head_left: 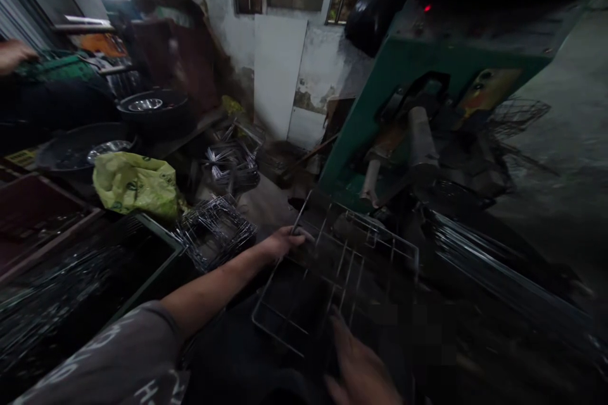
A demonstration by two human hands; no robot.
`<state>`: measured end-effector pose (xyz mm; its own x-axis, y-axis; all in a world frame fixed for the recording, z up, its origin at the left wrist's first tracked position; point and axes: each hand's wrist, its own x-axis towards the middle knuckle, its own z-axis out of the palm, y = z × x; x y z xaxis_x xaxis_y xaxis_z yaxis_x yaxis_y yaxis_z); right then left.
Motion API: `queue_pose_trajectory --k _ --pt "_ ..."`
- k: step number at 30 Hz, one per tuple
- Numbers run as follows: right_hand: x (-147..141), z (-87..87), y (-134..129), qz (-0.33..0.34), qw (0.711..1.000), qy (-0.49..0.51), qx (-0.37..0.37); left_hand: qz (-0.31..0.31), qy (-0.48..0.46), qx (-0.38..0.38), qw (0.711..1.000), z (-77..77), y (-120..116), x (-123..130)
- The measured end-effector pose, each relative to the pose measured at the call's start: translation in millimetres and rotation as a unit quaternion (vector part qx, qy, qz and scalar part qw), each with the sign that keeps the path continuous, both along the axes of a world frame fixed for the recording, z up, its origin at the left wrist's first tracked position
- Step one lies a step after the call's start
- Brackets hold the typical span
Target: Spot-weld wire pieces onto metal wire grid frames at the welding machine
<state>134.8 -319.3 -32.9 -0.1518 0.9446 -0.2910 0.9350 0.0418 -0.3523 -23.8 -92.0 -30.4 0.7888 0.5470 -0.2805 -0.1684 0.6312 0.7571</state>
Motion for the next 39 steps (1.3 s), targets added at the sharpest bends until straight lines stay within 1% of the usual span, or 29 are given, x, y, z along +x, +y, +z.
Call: queue_pose_trajectory --k 3,5,9,12,14,17,21,24,28,32,34,39 --pt "4 -3.1 -2 0.005 1.000 -0.008 -0.009 0.002 -0.003 0.000 1.000 0.2 1 0" --pt "8 -3.3 -3 0.009 1.000 -0.014 -0.003 0.005 -0.002 0.004 1.000 2.5 2 2" --pt "18 2.1 -3 0.019 0.999 -0.010 0.049 0.026 -0.011 0.013 1.000 7.8 6 7" --pt "22 4.7 -1 0.022 0.996 -0.016 0.087 0.039 -0.027 0.019 0.999 8.4 10 12" --pt "24 2.5 0 0.029 0.995 -0.024 0.094 0.043 -0.030 0.022 0.998 7.5 12 14" --pt "25 -5.1 -1 0.026 0.996 -0.031 0.081 0.045 -0.026 0.024 0.998 7.1 12 14" --pt "24 -11.6 -2 0.026 0.996 -0.027 0.083 0.030 -0.029 0.030 0.999 10.9 11 11" --pt "23 -9.6 -2 0.037 0.994 -0.020 0.103 0.029 -0.044 0.026 0.998 12.0 12 10" --pt "21 -4.5 -2 0.020 0.992 -0.017 0.126 0.017 -0.064 0.016 0.998 6.9 15 11" --pt "19 -1.4 -3 0.006 0.996 -0.006 0.091 0.015 -0.073 0.020 0.997 1.4 15 12" --pt "21 -0.1 -3 0.016 0.996 0.001 0.083 0.014 -0.076 0.019 0.997 0.7 14 12" --pt "34 2.4 5 0.044 0.991 -0.019 0.129 0.025 -0.075 0.027 0.996 3.3 21 20"
